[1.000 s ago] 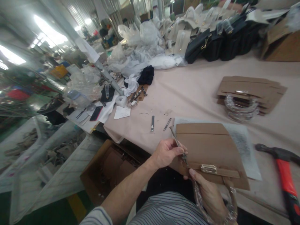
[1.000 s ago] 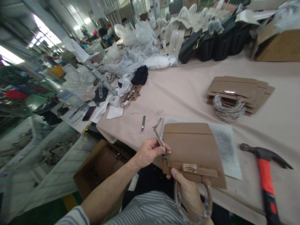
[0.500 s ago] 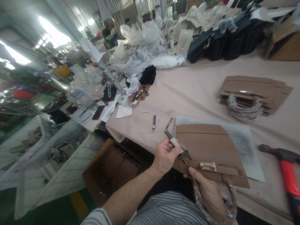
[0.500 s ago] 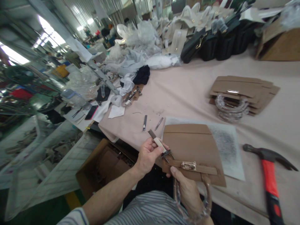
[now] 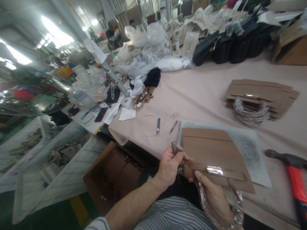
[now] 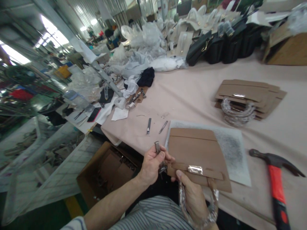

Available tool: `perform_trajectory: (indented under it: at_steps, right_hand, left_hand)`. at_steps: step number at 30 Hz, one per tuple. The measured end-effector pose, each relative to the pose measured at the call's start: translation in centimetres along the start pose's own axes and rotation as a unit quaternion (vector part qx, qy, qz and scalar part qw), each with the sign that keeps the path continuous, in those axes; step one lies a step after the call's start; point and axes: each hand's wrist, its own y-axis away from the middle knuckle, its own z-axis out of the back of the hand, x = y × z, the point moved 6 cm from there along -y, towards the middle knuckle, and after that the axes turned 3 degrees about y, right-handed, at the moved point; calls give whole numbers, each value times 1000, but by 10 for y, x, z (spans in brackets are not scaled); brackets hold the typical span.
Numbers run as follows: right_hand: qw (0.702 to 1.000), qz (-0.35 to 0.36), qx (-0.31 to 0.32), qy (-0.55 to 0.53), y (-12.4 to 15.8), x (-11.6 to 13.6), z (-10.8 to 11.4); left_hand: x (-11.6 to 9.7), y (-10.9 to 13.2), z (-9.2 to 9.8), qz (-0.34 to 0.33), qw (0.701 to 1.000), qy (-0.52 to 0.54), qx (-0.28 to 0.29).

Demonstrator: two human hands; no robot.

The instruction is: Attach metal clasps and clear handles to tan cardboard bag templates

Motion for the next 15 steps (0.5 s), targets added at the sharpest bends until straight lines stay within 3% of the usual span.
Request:
perform_trajectory:
  at_steps: [4,7,11,15]
  right_hand:
    - [999,-23,-24,1,-2,-8,2]
    - [998,-21,-33,43,-4,-11,4]
    - [992,4,-17,127,0,-2,-1]
    - [991,34,-4,127,3,7,-3]
  left_hand:
    - [-29,-7,1,-69,995,53,-56]
    - [-40,-12,-9,-122,988,75,-61]
    - [-24,-13,-24,-140,987,59,-50]
    - [-13,-3,-27,-158,985,-71,-16]
